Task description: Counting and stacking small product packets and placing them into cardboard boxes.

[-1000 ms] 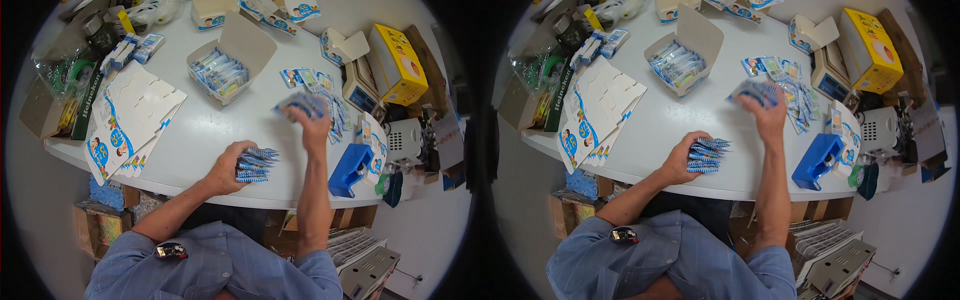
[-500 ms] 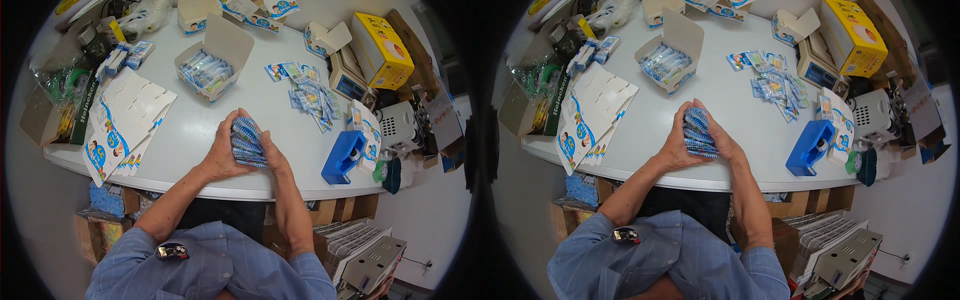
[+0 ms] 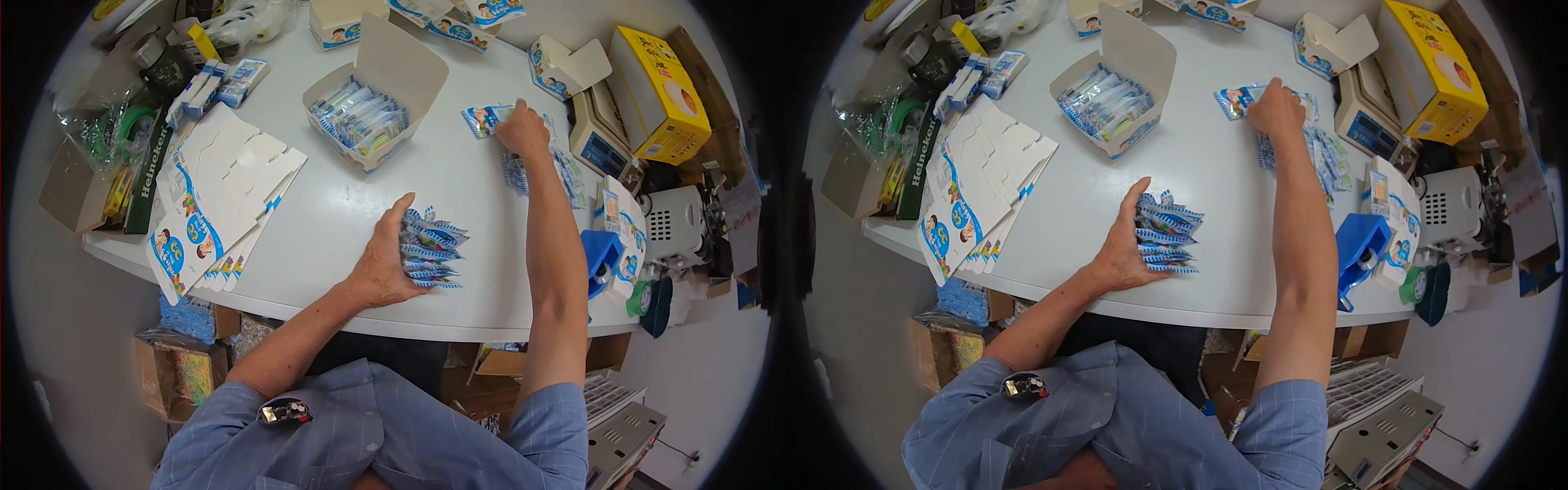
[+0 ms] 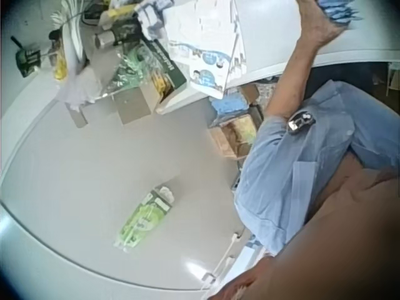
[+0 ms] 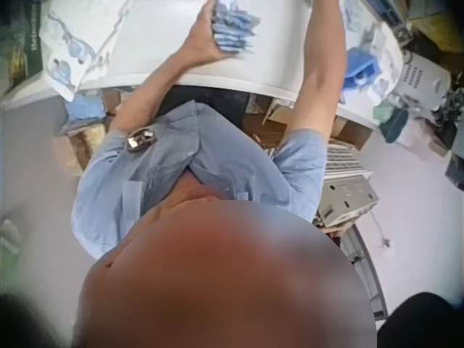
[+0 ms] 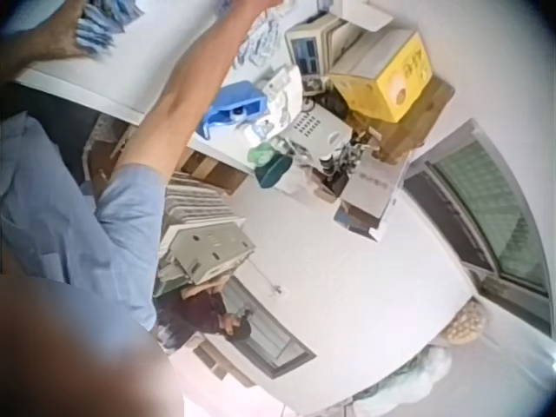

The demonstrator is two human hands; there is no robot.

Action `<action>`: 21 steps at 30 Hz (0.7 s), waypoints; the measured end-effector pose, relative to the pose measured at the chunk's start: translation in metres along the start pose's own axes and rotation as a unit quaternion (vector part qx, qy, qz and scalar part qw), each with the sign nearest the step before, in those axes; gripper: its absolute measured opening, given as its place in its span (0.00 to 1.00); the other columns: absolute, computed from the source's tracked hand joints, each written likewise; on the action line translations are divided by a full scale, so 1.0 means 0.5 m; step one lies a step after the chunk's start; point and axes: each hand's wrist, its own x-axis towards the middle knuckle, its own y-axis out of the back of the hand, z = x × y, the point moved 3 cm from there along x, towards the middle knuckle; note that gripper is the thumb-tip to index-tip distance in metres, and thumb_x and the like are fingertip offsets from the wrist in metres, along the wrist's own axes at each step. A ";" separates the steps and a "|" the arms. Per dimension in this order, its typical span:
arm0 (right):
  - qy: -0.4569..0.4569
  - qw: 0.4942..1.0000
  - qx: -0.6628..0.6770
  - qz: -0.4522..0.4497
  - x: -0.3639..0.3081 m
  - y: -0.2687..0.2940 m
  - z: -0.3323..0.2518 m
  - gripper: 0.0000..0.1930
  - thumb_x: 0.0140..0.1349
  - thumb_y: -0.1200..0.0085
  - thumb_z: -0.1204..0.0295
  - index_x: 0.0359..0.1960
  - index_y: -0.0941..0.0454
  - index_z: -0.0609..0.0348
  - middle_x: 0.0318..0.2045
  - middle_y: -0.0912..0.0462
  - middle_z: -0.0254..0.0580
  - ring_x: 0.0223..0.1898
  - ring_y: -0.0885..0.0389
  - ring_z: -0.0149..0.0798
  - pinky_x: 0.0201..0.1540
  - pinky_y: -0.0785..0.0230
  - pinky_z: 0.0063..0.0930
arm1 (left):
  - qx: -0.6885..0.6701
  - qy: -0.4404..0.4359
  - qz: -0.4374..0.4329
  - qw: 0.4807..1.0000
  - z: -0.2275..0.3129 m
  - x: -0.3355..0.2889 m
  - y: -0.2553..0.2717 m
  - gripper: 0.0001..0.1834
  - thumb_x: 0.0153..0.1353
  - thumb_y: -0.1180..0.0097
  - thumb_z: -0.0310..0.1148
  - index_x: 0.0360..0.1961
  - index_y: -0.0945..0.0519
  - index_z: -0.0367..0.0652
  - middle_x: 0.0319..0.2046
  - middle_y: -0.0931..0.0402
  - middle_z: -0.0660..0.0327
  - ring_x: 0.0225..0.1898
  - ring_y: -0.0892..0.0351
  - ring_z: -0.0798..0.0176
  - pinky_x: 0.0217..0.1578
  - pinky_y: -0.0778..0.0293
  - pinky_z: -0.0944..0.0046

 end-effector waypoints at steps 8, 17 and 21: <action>0.070 0.977 0.112 0.166 -0.085 0.009 0.034 0.15 0.62 0.47 0.74 0.50 0.20 0.65 0.47 0.14 0.56 0.49 0.15 0.51 0.53 0.25 0.44 | -0.006 -0.012 -0.001 1.000 0.009 -0.003 0.012 0.77 0.37 0.15 0.33 0.79 0.64 0.43 0.59 0.29 0.45 0.59 0.25 0.49 0.65 0.32 0.53; 0.000 0.512 0.830 -0.223 -0.439 -0.068 -0.085 0.17 0.71 0.53 0.66 0.55 0.26 0.61 0.48 0.18 0.44 0.53 0.21 0.36 0.60 0.31 0.31 | -0.098 0.018 0.022 0.995 0.000 -0.005 0.003 0.78 0.34 0.14 0.39 0.78 0.61 0.40 0.71 0.48 0.39 0.69 0.40 0.36 0.70 0.39 0.45; -0.021 0.419 0.883 -0.213 -0.485 -0.048 -0.115 0.28 0.80 0.69 0.51 0.65 0.30 0.61 0.48 0.20 0.42 0.53 0.21 0.36 0.61 0.29 0.30 | 0.083 -0.147 0.073 0.983 0.030 -0.005 0.014 0.84 0.29 0.12 0.45 0.78 0.65 0.41 0.72 0.51 0.41 0.71 0.44 0.36 0.72 0.43 0.45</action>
